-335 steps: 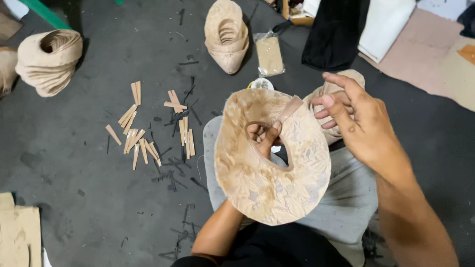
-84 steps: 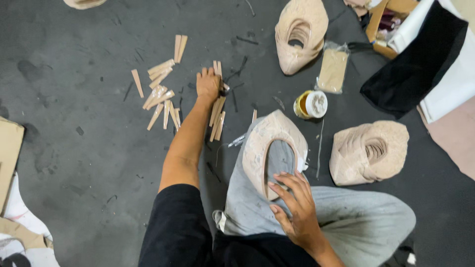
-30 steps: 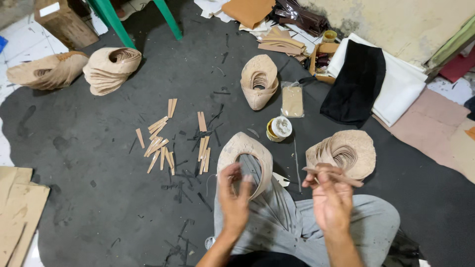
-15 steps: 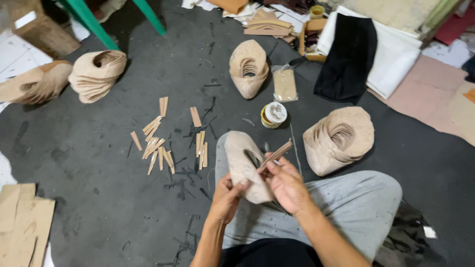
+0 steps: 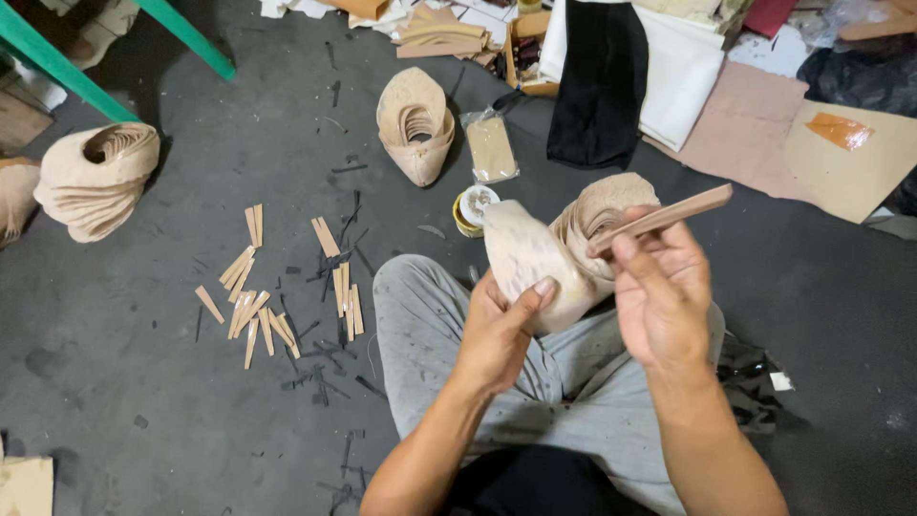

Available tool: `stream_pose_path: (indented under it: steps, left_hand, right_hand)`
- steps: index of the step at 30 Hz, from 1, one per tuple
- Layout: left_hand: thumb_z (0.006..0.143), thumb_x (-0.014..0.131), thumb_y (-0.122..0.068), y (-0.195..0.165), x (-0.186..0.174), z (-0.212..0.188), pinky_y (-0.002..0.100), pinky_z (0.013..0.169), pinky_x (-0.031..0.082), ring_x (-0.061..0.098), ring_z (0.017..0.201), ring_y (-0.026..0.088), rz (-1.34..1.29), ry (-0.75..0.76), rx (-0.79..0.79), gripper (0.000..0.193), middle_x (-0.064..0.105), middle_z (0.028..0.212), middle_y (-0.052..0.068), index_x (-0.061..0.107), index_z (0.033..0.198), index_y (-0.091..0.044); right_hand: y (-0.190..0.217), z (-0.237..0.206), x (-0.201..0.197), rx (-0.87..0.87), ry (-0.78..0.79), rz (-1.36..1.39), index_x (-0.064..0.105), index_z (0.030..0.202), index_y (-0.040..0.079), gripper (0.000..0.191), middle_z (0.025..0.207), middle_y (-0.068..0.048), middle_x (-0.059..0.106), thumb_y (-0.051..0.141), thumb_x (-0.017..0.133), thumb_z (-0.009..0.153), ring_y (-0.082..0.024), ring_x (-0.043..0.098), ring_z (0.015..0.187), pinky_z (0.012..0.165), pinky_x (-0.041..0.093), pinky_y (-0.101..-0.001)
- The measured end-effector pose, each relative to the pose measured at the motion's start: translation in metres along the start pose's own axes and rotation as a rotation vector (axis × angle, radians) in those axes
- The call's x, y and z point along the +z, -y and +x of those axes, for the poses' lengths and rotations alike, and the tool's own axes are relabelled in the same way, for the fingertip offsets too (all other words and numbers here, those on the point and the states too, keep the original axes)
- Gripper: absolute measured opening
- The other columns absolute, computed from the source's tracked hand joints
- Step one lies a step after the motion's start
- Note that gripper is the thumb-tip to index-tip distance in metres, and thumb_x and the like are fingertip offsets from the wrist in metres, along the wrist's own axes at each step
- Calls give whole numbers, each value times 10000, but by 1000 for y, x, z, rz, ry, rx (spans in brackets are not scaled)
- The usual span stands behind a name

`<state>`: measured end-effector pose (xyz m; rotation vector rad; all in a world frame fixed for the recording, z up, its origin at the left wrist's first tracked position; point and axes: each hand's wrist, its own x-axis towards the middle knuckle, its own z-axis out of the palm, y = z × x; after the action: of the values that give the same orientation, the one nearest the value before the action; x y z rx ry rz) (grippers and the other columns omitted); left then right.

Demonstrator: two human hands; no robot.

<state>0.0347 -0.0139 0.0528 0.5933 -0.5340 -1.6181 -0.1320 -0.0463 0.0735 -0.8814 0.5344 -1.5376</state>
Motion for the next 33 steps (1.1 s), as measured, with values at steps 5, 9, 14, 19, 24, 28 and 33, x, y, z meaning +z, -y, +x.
stream_pose_path:
  steps: [5,9,14,19,24,28,33]
  left_hand:
    - [965,684,19,0,-1,9,315,1010,523,680,1123,159,-91,-24,73,351,705,1231,99,598,1305,23]
    - [987,674,23,9,-5,14,314,1001,529,681,1113,159,-120,-65,93,296,715,1218,110,618,1277,34]
    - [992,682,24,18,-2,13,313,981,535,683,1094,163,-124,-97,125,277,715,1202,111,629,1264,30]
    - [986,671,17,26,7,9,299,995,530,677,1110,143,-168,-112,116,290,717,1208,91,625,1272,4]
    - [999,653,15,31,10,5,315,998,530,675,1112,145,-174,-118,121,297,710,1217,87,614,1293,8]
    - [1002,647,23,31,10,3,315,987,525,675,1102,149,-206,-144,143,297,707,1214,85,610,1296,10]
    - [994,646,23,34,14,3,307,981,533,676,1092,140,-221,-185,173,294,704,1202,75,604,1284,0]
  right_hand:
    - [9,1,-7,15,12,9,656,1282,-7,223,1059,-135,714,-35,631,1062,-211,705,944,893,579,-360]
    - [10,3,-12,-24,18,-15,665,1247,-20,168,1054,-138,716,-44,625,1086,-205,706,915,851,581,-335]
    - [17,3,-8,-27,31,-93,666,1253,-16,189,1100,-118,714,-61,642,1071,-202,714,936,836,591,-332]
    - [16,6,-1,-36,47,-184,665,1256,-30,215,1067,-116,710,-67,673,1044,-170,704,912,830,597,-311]
    - [18,11,-1,-71,42,-273,653,1236,-60,180,1037,-127,712,-62,688,1059,-156,701,895,831,585,-281]
    - [24,15,-2,-107,60,-260,655,1248,-64,179,1042,-121,714,-68,697,1073,-152,702,886,845,590,-278]
    - [25,12,3,-63,70,-370,643,1223,-67,188,1050,-105,709,-63,704,1046,-140,710,917,844,611,-277]
